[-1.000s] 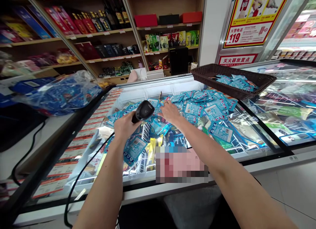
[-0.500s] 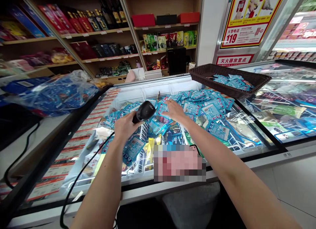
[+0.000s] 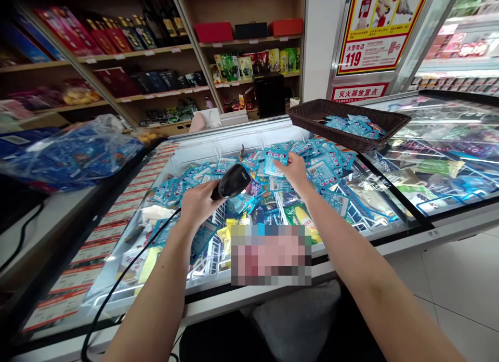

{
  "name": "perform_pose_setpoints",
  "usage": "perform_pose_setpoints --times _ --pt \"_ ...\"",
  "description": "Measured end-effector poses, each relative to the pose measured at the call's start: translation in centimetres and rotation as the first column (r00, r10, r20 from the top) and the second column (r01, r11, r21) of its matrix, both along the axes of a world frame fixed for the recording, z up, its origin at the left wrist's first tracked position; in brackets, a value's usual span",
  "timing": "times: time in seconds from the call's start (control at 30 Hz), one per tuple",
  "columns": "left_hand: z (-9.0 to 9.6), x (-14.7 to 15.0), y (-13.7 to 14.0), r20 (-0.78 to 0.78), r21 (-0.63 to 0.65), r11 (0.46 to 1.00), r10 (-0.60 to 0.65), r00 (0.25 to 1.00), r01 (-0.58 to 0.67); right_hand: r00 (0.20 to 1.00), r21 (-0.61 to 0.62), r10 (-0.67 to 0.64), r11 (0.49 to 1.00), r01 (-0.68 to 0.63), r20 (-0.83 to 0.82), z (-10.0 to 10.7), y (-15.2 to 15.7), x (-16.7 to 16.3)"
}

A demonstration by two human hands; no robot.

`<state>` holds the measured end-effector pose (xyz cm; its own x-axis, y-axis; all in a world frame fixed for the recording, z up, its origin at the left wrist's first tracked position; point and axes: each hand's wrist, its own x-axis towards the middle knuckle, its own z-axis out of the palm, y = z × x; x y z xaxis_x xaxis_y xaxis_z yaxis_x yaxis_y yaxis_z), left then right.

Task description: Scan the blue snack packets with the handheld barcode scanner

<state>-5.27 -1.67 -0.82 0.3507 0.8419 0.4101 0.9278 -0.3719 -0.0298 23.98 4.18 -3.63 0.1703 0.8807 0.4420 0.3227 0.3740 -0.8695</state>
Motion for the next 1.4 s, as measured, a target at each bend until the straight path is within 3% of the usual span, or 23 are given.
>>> perform_pose_setpoints --times 0.17,0.27,0.5,0.8,1.4 --pt "0.0 1.2 0.3 0.013 -0.008 1.0 -0.019 1.0 0.019 0.984 -0.113 -0.019 0.994 -0.001 -0.179 -0.4 0.8 0.4" --pt "0.3 2.0 0.5 0.036 -0.03 0.999 -0.014 0.999 0.015 0.969 -0.095 0.015 0.995 -0.04 -0.246 -0.6 1.1 0.7" --pt "1.5 3.5 1.2 -0.009 -0.094 0.994 -0.05 0.999 0.049 0.989 -0.033 -0.15 0.988 0.149 -0.014 -1.2 1.8 1.7" --pt "0.3 3.8 0.9 0.024 -0.081 0.994 -0.071 0.997 0.073 0.997 -0.009 -0.067 0.998 0.066 -0.031 -1.5 1.8 1.4" --pt "-0.7 3.5 0.7 0.008 -0.059 0.995 -0.082 0.997 0.083 0.997 -0.054 -0.066 0.997 0.064 -0.041 -1.1 0.9 1.2"
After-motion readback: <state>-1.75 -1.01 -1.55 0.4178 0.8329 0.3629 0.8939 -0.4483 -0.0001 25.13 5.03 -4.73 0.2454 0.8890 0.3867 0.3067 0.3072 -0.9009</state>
